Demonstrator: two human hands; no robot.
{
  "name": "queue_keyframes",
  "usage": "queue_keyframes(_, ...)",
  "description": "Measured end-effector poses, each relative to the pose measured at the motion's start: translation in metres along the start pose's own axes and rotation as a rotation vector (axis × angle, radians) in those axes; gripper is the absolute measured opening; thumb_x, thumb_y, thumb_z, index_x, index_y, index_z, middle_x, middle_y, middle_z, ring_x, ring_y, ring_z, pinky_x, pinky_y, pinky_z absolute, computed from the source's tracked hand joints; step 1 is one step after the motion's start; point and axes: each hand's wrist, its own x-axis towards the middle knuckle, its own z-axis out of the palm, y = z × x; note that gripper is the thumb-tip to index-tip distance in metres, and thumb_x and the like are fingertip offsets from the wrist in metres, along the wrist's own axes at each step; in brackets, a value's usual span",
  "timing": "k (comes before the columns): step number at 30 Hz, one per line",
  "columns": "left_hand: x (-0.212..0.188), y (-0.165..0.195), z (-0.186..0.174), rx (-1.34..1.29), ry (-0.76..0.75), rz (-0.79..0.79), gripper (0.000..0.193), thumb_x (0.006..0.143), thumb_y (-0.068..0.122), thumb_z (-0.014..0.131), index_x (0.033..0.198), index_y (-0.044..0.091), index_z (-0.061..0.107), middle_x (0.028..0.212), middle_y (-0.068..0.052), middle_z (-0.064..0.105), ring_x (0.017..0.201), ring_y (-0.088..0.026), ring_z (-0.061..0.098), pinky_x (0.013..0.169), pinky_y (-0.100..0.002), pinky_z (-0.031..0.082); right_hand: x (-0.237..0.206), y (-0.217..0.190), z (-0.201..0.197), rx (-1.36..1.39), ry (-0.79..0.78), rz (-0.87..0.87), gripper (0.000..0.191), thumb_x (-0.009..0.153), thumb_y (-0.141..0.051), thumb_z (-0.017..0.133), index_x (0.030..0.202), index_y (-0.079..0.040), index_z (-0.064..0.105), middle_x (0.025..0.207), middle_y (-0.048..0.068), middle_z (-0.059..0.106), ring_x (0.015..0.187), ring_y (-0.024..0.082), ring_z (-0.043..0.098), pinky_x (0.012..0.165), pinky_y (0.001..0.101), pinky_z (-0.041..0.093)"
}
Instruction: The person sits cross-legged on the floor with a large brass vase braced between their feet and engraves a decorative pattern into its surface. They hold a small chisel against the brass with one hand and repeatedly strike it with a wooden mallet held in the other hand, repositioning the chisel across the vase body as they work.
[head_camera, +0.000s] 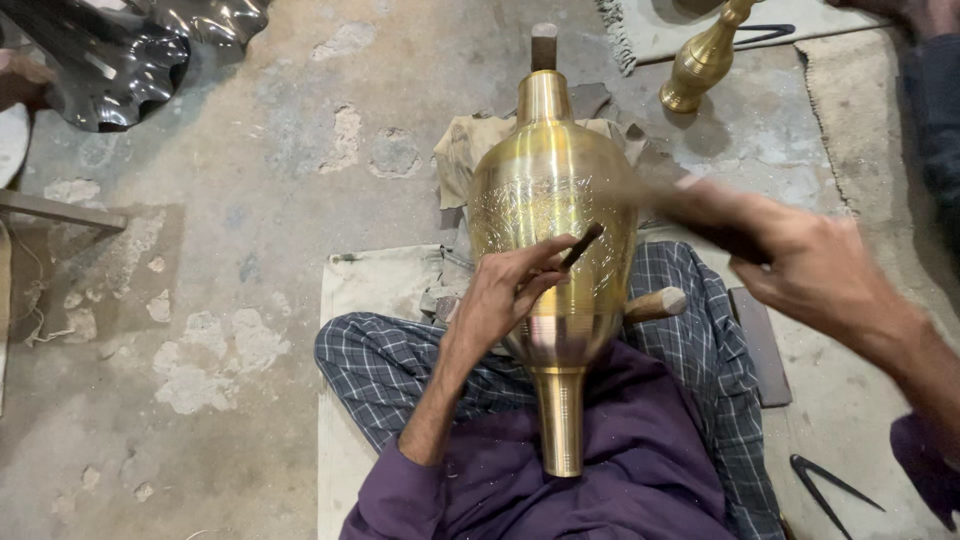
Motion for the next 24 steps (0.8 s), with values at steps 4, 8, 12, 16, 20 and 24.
queue_keyframes(4,-0.011,0.001,0.008,-0.132,0.082,-0.124,0.051,0.093,0.007,0.072,0.141,0.018,0.060,0.105,-0.013,0.079,0.096,-0.022,0.080,0.078,-0.037,0.068,0.016,-0.011,-0.023,-0.157,0.259,-0.276,0.065,0.098,-0.025,0.065,0.158,-0.033,0.041,0.097,0.009,0.073,0.062,0.017,0.066,0.048,0.0314,0.056)
queue_keyframes(8,-0.014,0.000,0.022,-0.147,0.247,-0.092,0.044,0.098,0.009,0.070,0.140,0.014,0.059,0.108,-0.015,0.078,0.096,-0.024,0.080,0.078,-0.036,0.071,0.030,-0.032,-0.043,-0.387,0.006,-0.267,0.064,0.103,-0.032,0.054,0.164,-0.040,0.034,0.092,-0.001,0.067,0.058,0.008,0.060,0.051,0.0236,0.047)
queue_keyframes(12,-0.028,0.003,0.036,-0.257,0.410,-0.248,0.042,0.098,0.016,0.069,0.138,0.013,0.057,0.103,-0.014,0.080,0.092,-0.025,0.081,0.073,-0.037,0.073,0.042,-0.054,-0.063,-0.546,0.179,-0.344,0.055,0.105,-0.026,0.052,0.157,-0.036,0.039,0.089,-0.003,0.070,0.058,0.008,0.060,0.047,0.0234,0.048)
queue_keyframes(16,-0.035,0.006,0.049,-0.339,0.582,-0.231,0.043,0.102,0.017,0.067,0.142,0.013,0.051,0.107,-0.015,0.078,0.099,-0.025,0.080,0.078,-0.039,0.074,0.052,-0.079,-0.073,-0.294,0.094,-0.418,0.072,0.097,-0.011,0.054,0.164,-0.033,0.039,0.109,0.002,0.067,0.062,0.010,0.061,0.047,0.0232,0.049)
queue_keyframes(20,-0.039,0.014,0.059,-0.314,0.674,-0.374,0.045,0.098,0.016,0.072,0.139,0.013,0.055,0.098,-0.013,0.080,0.088,-0.021,0.081,0.071,-0.038,0.073,0.056,-0.104,-0.079,-0.597,0.181,-0.576,0.060,0.102,-0.017,0.050,0.158,-0.038,0.042,0.094,-0.003,0.069,0.063,0.010,0.061,0.048,0.0255,0.049)
queue_keyframes(24,-0.044,0.023,0.063,-0.319,0.767,-0.311,0.045,0.097,0.014,0.074,0.137,0.008,0.054,0.099,-0.012,0.078,0.093,-0.021,0.079,0.076,-0.037,0.070,0.054,-0.129,-0.083,-0.109,-0.047,-0.456,0.054,0.107,-0.012,0.042,0.157,-0.033,0.040,0.106,0.005,0.066,0.049,0.014,0.061,0.035,0.0289,0.049)
